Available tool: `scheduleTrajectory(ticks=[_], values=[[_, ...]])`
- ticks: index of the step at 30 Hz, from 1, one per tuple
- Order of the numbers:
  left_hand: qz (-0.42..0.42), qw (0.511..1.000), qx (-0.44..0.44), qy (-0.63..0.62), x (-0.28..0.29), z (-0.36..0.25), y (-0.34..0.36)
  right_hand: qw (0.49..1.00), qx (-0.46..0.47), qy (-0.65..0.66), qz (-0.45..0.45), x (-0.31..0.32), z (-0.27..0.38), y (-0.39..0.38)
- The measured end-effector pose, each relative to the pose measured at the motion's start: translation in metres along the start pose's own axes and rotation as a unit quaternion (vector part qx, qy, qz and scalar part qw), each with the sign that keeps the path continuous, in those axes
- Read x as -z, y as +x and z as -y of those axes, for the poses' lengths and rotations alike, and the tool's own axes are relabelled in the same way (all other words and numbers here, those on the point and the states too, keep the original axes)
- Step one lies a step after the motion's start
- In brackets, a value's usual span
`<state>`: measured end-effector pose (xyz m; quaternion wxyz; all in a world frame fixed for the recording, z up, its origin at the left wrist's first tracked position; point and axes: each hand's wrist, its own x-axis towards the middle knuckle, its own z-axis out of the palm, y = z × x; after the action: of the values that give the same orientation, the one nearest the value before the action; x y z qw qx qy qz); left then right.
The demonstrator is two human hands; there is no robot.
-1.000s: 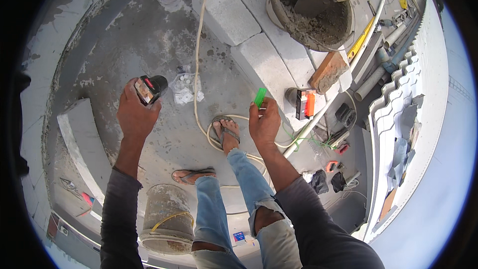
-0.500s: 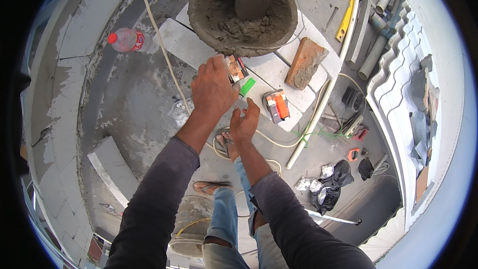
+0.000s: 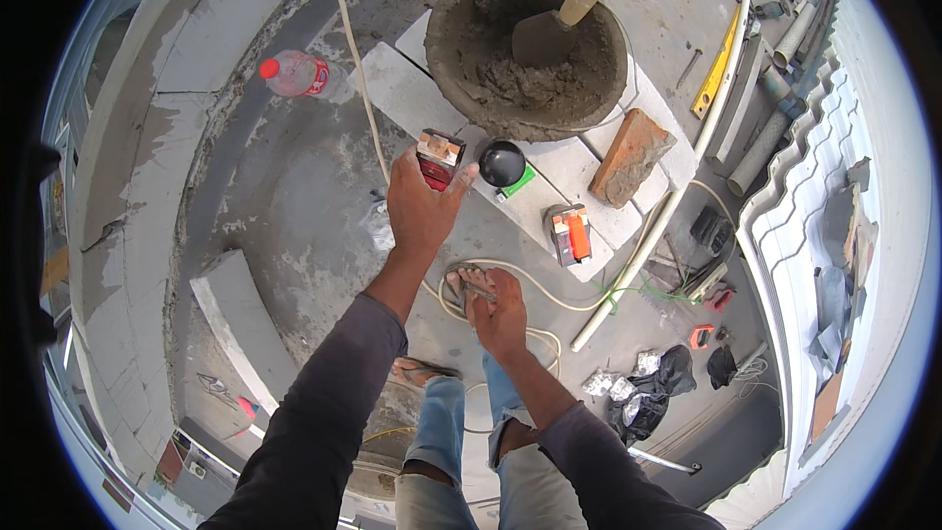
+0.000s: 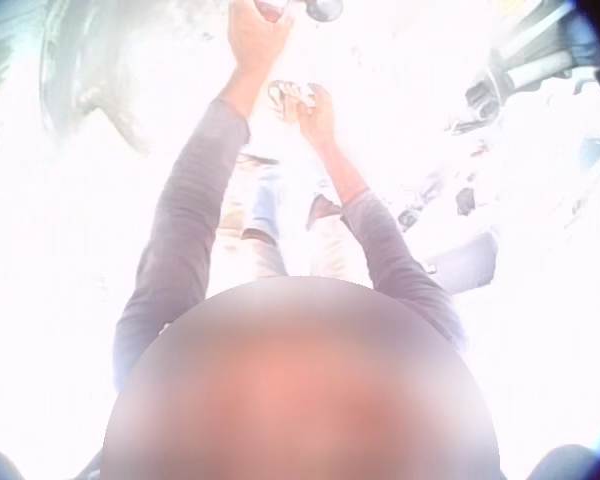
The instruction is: The person scoops mortar from a bucket with a trowel and applies it to a low brick wall on a rooftop. They place bricks onto the mortar, tap them into position, and continue adding mortar and bricks along the wall line.
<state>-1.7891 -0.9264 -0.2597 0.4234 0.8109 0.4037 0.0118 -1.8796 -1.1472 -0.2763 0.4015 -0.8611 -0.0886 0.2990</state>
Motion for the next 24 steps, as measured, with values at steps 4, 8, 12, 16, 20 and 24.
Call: scheduleTrajectory(ticks=[4,8,12,16,20,24], values=[[-0.007,0.999,0.042,-0.026,0.001,0.009,0.024,0.971,-0.123,-0.015,0.204,0.036,0.018,-0.096],[-0.095,0.987,0.074,-0.106,-0.007,0.044,-0.005,0.942,0.026,-0.163,0.292,0.069,0.033,-0.143],[-0.065,0.952,0.257,-0.152,0.008,0.14,-0.197,0.865,0.071,-0.274,0.414,0.105,0.052,-0.181],[-0.152,0.755,0.603,-0.206,0.041,0.225,-0.449,0.832,0.154,-0.322,0.424,0.106,0.058,-0.207],[-0.423,0.149,0.726,-0.521,0.055,0.258,-0.622,0.809,0.168,-0.378,0.418,0.081,0.048,-0.221],[-0.436,0.05,0.535,-0.722,0.032,0.264,-0.669,0.76,0.153,-0.442,0.451,0.067,0.053,-0.229]])
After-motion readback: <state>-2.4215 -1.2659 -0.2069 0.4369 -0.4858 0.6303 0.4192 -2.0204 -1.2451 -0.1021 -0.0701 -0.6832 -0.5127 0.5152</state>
